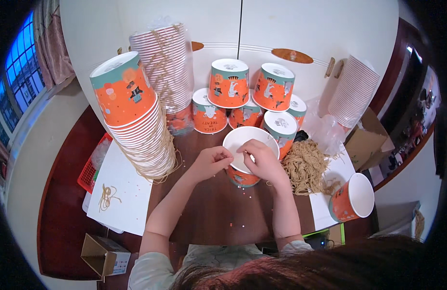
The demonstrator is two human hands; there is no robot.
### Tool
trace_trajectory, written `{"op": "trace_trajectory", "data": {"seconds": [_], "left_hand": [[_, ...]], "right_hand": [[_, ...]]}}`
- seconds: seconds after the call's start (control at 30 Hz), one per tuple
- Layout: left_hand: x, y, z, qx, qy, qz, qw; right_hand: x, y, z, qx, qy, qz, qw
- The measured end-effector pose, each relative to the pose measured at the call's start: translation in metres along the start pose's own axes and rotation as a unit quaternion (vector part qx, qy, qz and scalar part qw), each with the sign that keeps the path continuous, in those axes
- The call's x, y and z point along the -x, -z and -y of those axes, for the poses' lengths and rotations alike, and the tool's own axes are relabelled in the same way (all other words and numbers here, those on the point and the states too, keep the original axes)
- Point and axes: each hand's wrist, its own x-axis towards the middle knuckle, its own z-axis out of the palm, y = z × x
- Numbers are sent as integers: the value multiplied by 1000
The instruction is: Attaching string handles to pre-punched paper buckets.
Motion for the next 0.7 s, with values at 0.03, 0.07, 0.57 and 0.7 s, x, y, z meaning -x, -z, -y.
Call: {"op": "trace_trajectory", "data": {"seconds": [0.03,0.07,0.57,0.7], "left_hand": [[0,4,4,15,7,15,1000],[-1,5,6,30,14,31,999],[-4,6,11,58,-33,42,997],[-5,8,10,93,-12,17,995]], "right_hand": [[-1,-1,3,-1,1,1,1000],[-2,0,6,6,21,-15,1000],[0,-2,7,117,38,-39,992],[0,8,23,140,7,-10,990]]}}
